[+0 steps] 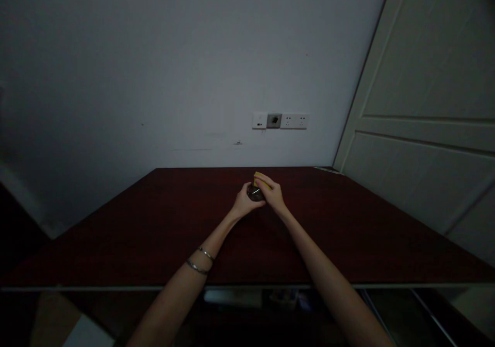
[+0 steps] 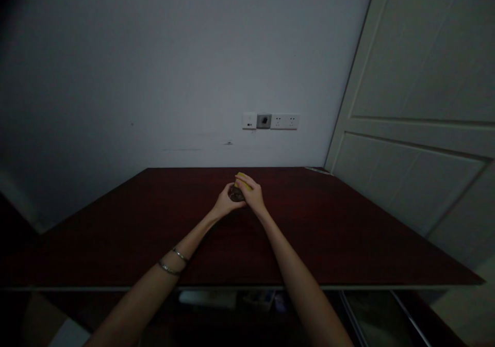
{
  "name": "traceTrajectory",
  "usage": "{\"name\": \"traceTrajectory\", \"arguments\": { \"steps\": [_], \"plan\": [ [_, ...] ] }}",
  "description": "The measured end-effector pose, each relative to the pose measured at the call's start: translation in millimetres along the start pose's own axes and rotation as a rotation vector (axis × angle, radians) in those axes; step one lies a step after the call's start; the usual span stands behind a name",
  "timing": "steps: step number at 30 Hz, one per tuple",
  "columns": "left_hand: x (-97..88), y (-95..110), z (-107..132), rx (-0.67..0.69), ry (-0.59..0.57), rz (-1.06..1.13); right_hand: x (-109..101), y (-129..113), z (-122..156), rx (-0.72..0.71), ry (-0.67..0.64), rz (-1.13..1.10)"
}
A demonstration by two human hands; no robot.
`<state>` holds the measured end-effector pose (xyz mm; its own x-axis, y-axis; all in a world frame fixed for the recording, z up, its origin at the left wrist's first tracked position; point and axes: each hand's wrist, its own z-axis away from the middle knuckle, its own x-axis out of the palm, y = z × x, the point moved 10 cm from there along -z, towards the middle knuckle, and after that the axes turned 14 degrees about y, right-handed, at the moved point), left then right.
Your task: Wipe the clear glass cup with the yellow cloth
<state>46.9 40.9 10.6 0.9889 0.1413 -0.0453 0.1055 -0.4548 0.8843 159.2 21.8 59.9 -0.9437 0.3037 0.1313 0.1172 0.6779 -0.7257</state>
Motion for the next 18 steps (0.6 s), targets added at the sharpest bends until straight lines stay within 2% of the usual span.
{"name": "traceTrajectory", "arguments": {
  "steps": [3, 5, 11, 15, 18],
  "plan": [
    [3.4, 10, 4, 0.047, -0.031, 0.019, -5, 22, -5, 0.181, 0.039, -0.097],
    [4.6, 8, 6, -0.013, -0.041, 0.044, -5, 26, -6, 0.224, 0.020, -0.139],
    [5.6, -9, 8, -0.293, -0.021, 0.214, 1, 4, -3, 0.131, -0.084, -0.141],
    [6.0, -8, 6, -0.305, -0.023, 0.238, 5, -2, -1, 0.083, -0.123, -0.123],
    [6.0, -5, 5, -0.283, -0.030, 0.209, 0, 9, -4, 0.128, -0.060, -0.115]
  ]
}}
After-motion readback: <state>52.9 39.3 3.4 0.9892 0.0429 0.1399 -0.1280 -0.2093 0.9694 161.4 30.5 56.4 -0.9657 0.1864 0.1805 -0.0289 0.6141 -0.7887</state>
